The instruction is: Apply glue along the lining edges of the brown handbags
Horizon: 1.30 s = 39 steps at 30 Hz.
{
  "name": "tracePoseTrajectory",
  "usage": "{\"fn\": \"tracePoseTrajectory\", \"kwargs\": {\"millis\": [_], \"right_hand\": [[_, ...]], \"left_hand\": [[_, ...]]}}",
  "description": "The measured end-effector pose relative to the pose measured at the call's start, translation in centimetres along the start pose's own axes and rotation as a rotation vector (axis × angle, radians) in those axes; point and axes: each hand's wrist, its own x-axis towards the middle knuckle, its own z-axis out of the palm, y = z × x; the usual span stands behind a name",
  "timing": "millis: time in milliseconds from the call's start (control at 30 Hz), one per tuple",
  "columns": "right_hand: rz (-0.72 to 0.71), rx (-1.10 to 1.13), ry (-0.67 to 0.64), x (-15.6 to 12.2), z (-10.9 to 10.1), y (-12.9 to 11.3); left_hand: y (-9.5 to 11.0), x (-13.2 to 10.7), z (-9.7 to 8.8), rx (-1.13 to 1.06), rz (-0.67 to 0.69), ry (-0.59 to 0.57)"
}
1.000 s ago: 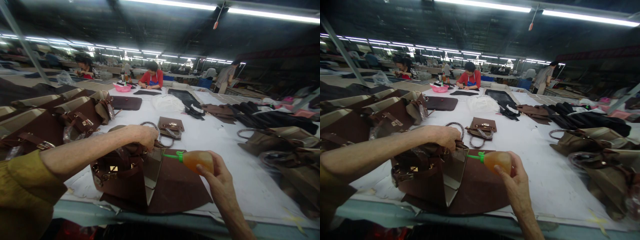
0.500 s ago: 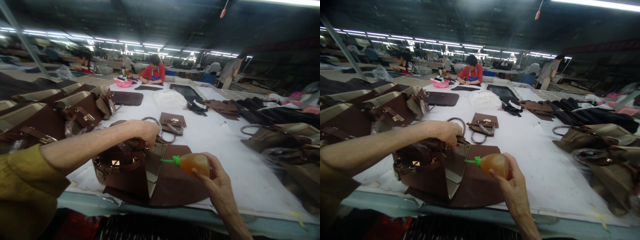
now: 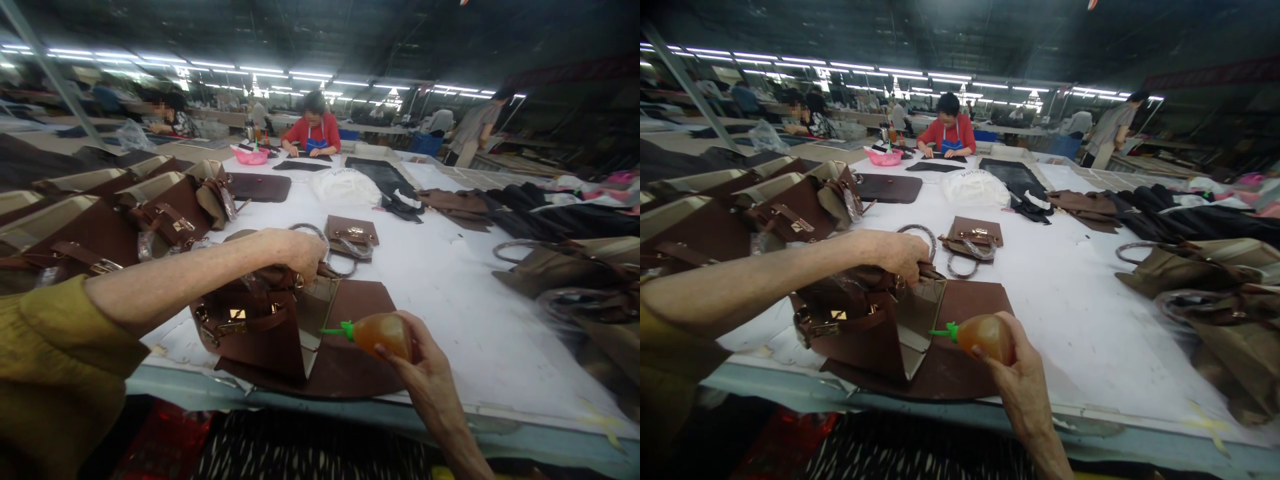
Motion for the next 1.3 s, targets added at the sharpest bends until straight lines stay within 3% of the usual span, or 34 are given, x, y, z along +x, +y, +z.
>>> {"fn": "tracePoseTrajectory", "kwargs": {"millis": [200, 700, 833, 1033, 1133, 1300], "right_hand": [[0.019, -0.042, -0.017, -0.7, 0.4, 0.5], [0.126, 0.136, 0.04, -1.8, 1.1, 1.6], [0.175, 0.214, 0.001, -2.2, 0.9, 1.4], [0.177, 0.276, -0.033, -2.0, 0.2, 0.3], [0.174, 0.291, -0.008, -1.7, 0.1, 0.2], [0.16, 0.303, 0.043, -1.1, 0.5, 0.7]], "left_hand": [[0.3, 0.0, 0.0, 0.045, -0.027, -0.012], [1.2, -1.4, 0.9, 0.073, -0.029, 0.065], [1.8, -2.7, 0.9, 0.056, -0.091, 0.065], [4.2, -6.4, -1.2, 0.147, -0.226, 0.014], [4.8, -7.7, -1.0, 0.207, -0.23, 0.092], [5.0, -7.8, 2.1, 0.228, -0.17, 0.27]]}}
